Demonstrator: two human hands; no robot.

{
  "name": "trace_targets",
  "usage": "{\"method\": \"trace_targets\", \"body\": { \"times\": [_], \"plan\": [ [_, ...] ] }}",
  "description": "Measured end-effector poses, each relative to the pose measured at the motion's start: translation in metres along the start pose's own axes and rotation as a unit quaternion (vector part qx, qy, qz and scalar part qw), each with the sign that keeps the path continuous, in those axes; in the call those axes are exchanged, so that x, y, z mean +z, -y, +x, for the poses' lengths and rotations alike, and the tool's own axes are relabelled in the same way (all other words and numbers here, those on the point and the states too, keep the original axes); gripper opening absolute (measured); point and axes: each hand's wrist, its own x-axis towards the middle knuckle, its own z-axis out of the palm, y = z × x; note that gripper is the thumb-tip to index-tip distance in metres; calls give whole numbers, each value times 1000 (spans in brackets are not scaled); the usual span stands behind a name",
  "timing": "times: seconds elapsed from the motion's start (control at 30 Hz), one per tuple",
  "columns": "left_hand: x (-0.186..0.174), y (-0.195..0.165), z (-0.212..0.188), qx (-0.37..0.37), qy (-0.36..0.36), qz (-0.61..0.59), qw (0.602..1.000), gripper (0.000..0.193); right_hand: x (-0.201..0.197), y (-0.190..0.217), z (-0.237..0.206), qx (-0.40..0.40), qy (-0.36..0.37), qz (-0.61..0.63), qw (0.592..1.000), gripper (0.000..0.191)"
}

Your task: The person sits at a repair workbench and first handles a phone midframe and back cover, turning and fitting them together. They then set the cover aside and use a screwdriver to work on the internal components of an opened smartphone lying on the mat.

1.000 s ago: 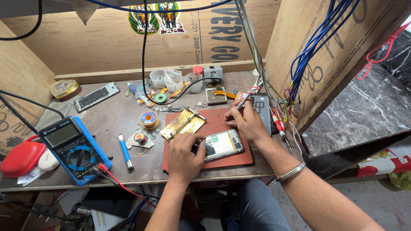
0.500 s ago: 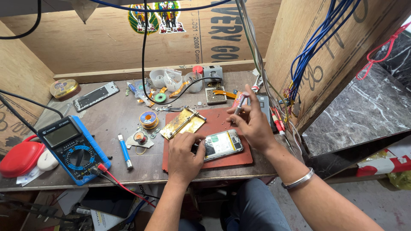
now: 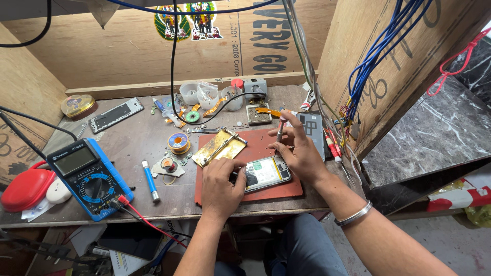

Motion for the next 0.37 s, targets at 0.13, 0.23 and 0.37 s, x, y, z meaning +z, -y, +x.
{"method": "trace_targets", "body": {
  "times": [0.13, 0.23, 0.37],
  "plan": [
    [0, 0, 0, 3, -4, -3, 1000, 8, 0, 2, -1, -106, 10, 27, 994, 60],
    [0, -1, -1, 1, -4, -5, 1000, 8, 2, 1, 1, -154, -61, -69, 984, 48],
    [0, 0, 0, 4, -3, -6, 1000, 8, 4, -5, 3, -69, -31, 0, 997, 39]
  ]
}}
